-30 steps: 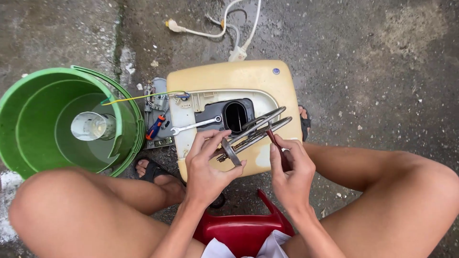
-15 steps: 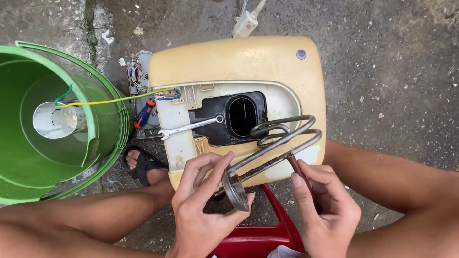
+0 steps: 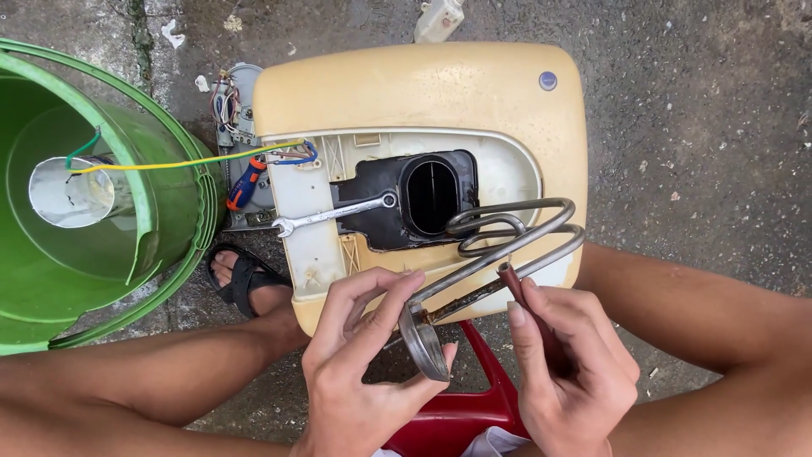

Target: Rinsing and cleaning a heating element from a water heater, followed by disassembly using tools.

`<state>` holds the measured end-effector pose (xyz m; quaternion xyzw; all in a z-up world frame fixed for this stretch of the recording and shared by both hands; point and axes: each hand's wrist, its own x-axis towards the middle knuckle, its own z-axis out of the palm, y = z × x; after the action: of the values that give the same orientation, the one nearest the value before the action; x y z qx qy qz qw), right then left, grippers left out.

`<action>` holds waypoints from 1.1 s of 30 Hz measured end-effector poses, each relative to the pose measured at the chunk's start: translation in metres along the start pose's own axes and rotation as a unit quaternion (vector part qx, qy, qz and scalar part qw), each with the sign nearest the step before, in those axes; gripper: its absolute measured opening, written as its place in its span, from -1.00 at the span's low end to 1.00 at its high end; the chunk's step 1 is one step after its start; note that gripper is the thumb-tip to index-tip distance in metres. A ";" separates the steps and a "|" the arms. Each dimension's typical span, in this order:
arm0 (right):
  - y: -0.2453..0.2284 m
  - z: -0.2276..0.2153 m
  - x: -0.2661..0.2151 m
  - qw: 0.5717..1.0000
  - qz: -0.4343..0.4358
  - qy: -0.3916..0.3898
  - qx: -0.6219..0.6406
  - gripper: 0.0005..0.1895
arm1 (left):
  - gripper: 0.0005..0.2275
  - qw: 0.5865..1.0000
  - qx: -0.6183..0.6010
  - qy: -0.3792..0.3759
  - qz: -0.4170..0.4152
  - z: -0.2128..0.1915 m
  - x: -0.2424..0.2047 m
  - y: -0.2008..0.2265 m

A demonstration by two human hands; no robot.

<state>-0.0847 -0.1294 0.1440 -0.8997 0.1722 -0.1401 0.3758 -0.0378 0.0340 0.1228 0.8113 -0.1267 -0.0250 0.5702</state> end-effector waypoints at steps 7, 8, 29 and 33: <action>0.009 0.006 -0.005 0.989 -0.140 0.014 -0.040 -0.86 | -0.63 1.000 0.010 -0.011 0.017 -0.004 0.000 0.002; 0.006 0.005 -0.006 0.989 -0.140 0.015 -0.040 -0.86 | -0.63 1.000 0.009 -0.011 0.018 -0.003 -0.001 0.004; 0.019 0.011 -0.013 0.966 -0.242 -0.084 0.019 -0.85 | -0.25 0.997 0.054 -0.021 0.048 0.006 -0.017 -0.016; 0.006 0.009 -0.015 0.979 -0.202 -0.042 -0.001 -0.91 | -0.33 0.996 0.062 -0.009 0.070 0.009 -0.020 -0.019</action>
<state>-0.0959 -0.1219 0.1316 -0.9215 -0.0288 -0.1746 0.3456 -0.0557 0.0364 0.1001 0.8338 -0.1897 0.0154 0.5182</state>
